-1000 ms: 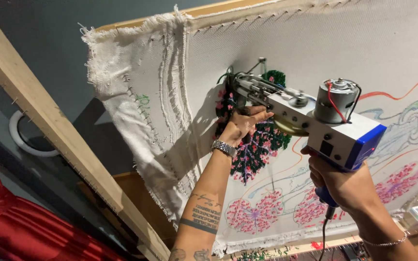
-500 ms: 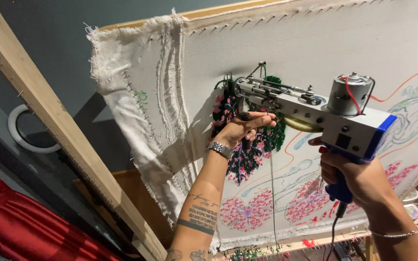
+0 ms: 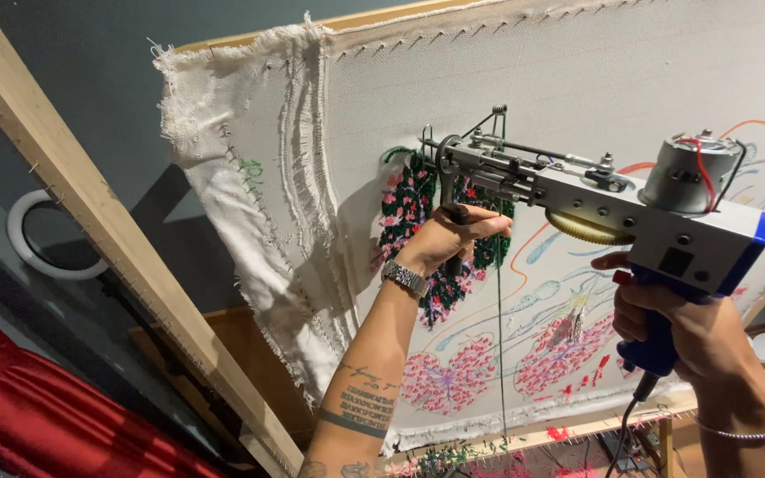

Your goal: Using a tufting gun to create a pattern on a canvas stretched across a frame.

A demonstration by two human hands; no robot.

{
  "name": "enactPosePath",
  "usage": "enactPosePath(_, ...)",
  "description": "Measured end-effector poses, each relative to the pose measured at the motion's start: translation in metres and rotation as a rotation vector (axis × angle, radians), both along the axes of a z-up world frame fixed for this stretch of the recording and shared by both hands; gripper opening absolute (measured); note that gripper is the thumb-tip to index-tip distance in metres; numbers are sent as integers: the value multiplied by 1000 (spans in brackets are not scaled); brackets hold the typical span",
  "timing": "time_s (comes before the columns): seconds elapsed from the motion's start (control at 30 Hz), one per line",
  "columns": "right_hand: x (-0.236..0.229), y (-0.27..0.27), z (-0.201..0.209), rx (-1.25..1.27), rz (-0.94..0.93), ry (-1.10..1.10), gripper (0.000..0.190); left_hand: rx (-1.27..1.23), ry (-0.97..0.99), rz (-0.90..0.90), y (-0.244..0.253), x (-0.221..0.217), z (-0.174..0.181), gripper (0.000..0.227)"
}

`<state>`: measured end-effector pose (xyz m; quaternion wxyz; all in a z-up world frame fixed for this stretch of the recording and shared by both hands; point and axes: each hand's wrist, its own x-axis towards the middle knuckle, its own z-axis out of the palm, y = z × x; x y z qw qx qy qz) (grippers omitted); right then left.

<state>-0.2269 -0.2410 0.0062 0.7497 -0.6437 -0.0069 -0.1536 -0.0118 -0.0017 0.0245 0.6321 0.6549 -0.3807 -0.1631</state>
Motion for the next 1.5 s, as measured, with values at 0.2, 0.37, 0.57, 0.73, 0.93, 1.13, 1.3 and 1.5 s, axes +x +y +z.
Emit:
enactPosePath(0.2, -4, -1, -6, -11, -4, 6, 40, 117, -150, 134, -2, -2, -13, 36)
enactPosePath(0.37, -2, 12, -6, 13, 31, -3, 36, 57, -45, 75, 1, 8, -35, 32)
enactPosePath(0.57, 5, 25, -5, 30, 63, 8, 36, 37, 43, 70, 1, 25, -50, 31)
enactPosePath(0.73, 14, 37, 0, 4, 34, -9, 35, -28, 72, 37, 4, 38, -51, 32)
enactPosePath(0.93, 26, 61, 4, 50, 38, -4, 25, 28, 60, 140, 10, 50, -37, 38)
enactPosePath(1.13, 37, 102, 9, -3, -48, -24, 21, 146, 110, 333, 23, 51, -18, 53)
enactPosePath(1.3, 48, 111, 7, -9, -29, -99, 13, -59, 155, 246, 20, 108, -49, 61)
enactPosePath(1.5, 50, 108, 4, 26, 12, -121, 10, -1, 131, 295, 13, 131, -62, 63)
